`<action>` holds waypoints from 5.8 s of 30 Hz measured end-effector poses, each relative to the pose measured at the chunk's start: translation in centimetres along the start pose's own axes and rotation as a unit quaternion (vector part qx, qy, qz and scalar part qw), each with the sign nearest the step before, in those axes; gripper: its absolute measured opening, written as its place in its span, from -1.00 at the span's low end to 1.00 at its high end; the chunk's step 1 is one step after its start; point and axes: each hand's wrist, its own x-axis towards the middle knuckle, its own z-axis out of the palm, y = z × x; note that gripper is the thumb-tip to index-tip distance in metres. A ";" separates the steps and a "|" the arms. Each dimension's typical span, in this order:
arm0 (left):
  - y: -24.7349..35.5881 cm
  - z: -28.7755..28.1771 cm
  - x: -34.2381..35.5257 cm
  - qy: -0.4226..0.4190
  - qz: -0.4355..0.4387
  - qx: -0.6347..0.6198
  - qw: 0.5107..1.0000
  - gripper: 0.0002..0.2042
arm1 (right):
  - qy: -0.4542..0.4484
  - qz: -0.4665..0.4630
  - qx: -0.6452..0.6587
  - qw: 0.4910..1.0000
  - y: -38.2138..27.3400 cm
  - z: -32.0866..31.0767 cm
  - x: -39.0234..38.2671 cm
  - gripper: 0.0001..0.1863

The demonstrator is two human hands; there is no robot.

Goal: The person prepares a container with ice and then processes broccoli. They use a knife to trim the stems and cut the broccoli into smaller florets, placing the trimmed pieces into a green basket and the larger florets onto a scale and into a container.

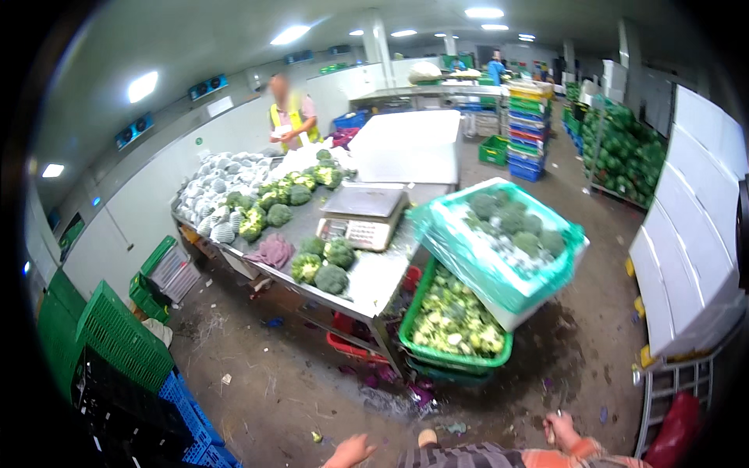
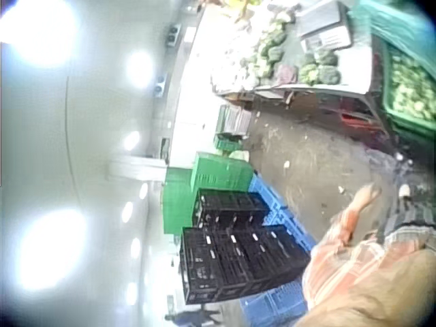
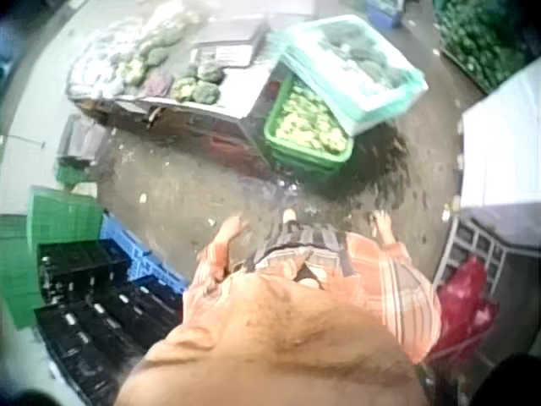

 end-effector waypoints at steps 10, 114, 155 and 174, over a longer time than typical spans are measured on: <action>22.4 -21.6 30.5 0.051 0.391 -0.170 0.903 -0.63 | 0.124 0.022 -0.023 0.992 1.9 2.8 6.5 -0.81; -3.1 -31.8 37.5 0.219 0.166 -0.545 0.792 -0.22 | -0.401 -0.287 -0.396 0.774 -28.5 53.2 14.9 -0.77; -0.9 -35.8 39.7 0.139 0.089 -0.304 0.938 -0.36 | -0.398 -0.110 -0.378 0.829 -32.2 51.9 14.0 -0.78; -2.6 -30.6 37.8 0.341 0.130 -0.370 0.854 -0.53 | -0.387 -0.358 -0.459 0.715 -28.7 53.7 14.0 -0.83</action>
